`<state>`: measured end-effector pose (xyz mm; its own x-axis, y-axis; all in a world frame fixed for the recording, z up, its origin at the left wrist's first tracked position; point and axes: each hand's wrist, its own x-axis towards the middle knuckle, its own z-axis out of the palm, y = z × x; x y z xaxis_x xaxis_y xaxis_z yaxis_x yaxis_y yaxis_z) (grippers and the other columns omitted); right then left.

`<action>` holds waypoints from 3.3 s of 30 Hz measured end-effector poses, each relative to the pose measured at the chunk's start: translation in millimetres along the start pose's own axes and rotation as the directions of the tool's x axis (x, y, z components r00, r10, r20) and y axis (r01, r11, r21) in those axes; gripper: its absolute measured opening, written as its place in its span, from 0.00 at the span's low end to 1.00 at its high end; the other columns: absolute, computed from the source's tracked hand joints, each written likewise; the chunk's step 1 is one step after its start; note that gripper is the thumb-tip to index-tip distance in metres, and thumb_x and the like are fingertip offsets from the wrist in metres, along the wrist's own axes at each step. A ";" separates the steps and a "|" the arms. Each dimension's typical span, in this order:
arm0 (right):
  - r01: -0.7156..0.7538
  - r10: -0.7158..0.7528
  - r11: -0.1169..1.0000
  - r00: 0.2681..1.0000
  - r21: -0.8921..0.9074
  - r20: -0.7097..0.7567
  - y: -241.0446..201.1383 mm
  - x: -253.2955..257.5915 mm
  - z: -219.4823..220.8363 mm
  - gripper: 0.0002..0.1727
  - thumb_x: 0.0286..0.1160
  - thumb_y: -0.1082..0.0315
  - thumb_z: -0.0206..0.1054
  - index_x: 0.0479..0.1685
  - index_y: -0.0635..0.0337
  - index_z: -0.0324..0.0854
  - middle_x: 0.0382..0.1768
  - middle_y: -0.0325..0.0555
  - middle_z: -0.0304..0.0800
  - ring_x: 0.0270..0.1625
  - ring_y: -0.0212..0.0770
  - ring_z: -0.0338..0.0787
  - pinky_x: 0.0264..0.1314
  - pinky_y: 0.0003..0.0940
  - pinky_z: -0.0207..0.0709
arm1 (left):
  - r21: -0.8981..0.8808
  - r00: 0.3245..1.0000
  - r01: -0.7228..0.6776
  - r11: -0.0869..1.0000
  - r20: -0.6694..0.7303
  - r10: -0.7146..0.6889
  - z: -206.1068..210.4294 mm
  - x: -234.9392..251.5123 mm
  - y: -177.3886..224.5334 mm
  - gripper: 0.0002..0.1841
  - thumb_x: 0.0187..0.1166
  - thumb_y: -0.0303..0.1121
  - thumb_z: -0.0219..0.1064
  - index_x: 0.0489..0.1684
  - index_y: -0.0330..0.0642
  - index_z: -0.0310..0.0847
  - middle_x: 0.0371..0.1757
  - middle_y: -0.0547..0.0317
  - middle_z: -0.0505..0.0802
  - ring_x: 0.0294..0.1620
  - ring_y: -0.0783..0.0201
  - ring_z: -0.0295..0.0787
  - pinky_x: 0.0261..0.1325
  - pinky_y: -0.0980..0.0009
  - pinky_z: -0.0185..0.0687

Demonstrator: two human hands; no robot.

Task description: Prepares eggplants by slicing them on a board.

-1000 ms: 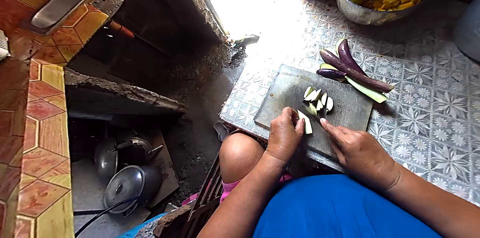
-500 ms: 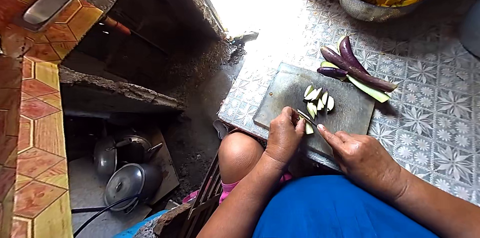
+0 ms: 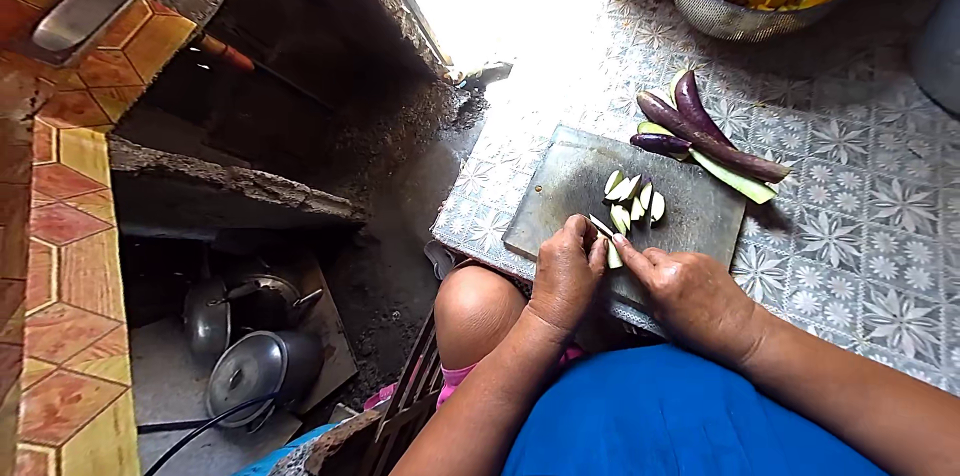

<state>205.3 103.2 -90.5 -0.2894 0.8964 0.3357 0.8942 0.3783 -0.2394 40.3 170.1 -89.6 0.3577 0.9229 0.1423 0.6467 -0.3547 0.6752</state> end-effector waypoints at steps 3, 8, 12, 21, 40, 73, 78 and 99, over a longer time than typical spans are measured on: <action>-0.019 0.020 1.000 1.000 0.024 -0.013 2.0 -6.7 2.2 0.26 0.68 0.75 0.59 0.68 0.68 0.86 0.22 0.51 0.87 0.17 0.48 0.85 0.16 0.40 0.75 | -0.053 0.998 -0.054 0.997 -0.016 0.053 -1.2 -5.8 -2.0 0.07 0.75 0.30 0.69 0.40 0.36 0.91 0.35 0.55 0.95 0.36 0.67 0.93 0.46 0.72 0.88; -0.063 0.066 0.994 0.997 0.093 -0.030 8.6 -19.7 -3.1 0.27 0.67 0.73 0.58 0.69 0.68 0.85 0.26 0.52 0.90 0.20 0.48 0.88 0.20 0.41 0.79 | -0.113 0.989 -0.112 0.987 0.078 0.122 -10.8 -15.8 -0.6 0.12 0.71 0.33 0.76 0.47 0.38 0.93 0.43 0.51 0.95 0.35 0.69 0.90 0.44 0.78 0.86; -0.070 0.075 0.995 0.995 0.071 -0.067 10.2 -20.9 -16.0 0.26 0.70 0.72 0.57 0.67 0.68 0.86 0.26 0.51 0.91 0.20 0.47 0.88 0.19 0.39 0.78 | -0.039 0.979 -0.188 0.981 0.071 0.191 -9.8 -16.4 -1.9 0.11 0.68 0.30 0.77 0.46 0.37 0.93 0.44 0.48 0.95 0.37 0.64 0.91 0.46 0.74 0.87; -0.028 0.028 1.000 0.999 -0.009 -0.033 -4.4 -24.7 -17.8 0.26 0.69 0.74 0.57 0.67 0.66 0.88 0.18 0.47 0.83 0.14 0.45 0.81 0.13 0.36 0.70 | 0.061 0.957 -0.283 0.957 -0.053 0.286 3.7 -11.3 -6.0 0.05 0.69 0.31 0.75 0.33 0.40 0.93 0.36 0.53 0.95 0.36 0.63 0.93 0.46 0.72 0.89; -0.108 0.134 0.926 0.990 0.360 -0.047 26.8 -24.5 -18.0 0.25 0.76 0.70 0.57 0.70 0.69 0.84 0.40 0.52 0.97 0.34 0.45 0.94 0.43 0.40 0.89 | 0.079 0.955 -0.282 0.956 -0.069 0.288 7.5 -1.8 -5.8 0.12 0.71 0.32 0.75 0.45 0.32 0.91 0.39 0.46 0.94 0.38 0.53 0.93 0.49 0.61 0.90; -0.058 0.129 0.963 0.955 0.262 -0.266 83.5 -48.0 -64.6 0.24 0.75 0.67 0.59 0.69 0.51 0.89 0.29 0.50 0.88 0.29 0.43 0.86 0.30 0.40 0.80 | 0.088 0.937 -0.348 0.933 -0.006 0.350 19.4 41.1 -1.3 0.37 0.81 0.63 0.55 0.76 0.41 0.81 0.77 0.35 0.81 0.82 0.36 0.72 0.84 0.40 0.63; -0.156 0.290 0.920 0.889 0.360 -0.355 100.6 -43.6 -72.7 0.23 0.75 0.69 0.61 0.69 0.61 0.87 0.43 0.54 0.95 0.38 0.33 0.88 0.46 0.23 0.80 | 0.337 0.950 -0.283 0.898 0.225 0.215 39.5 42.0 24.2 0.52 0.65 0.78 0.61 0.91 0.59 0.64 0.91 0.34 0.64 0.91 0.27 0.54 0.85 0.25 0.45; -0.171 0.301 0.931 0.859 0.323 -0.414 122.8 -49.9 -37.4 0.23 0.74 0.68 0.60 0.67 0.62 0.88 0.34 0.52 0.93 0.31 0.37 0.87 0.37 0.27 0.80 | 0.329 0.897 -0.441 0.835 0.171 0.407 31.3 176.8 -6.9 0.15 0.79 0.40 0.69 0.48 0.34 0.90 0.39 0.42 0.93 0.46 0.44 0.93 0.55 0.48 0.87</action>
<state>342.3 96.3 -102.6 0.1624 0.7883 0.5934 0.7715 0.2735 -0.5745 120.1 331.1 -91.7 0.6996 0.6581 0.2784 0.6036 -0.7528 0.2627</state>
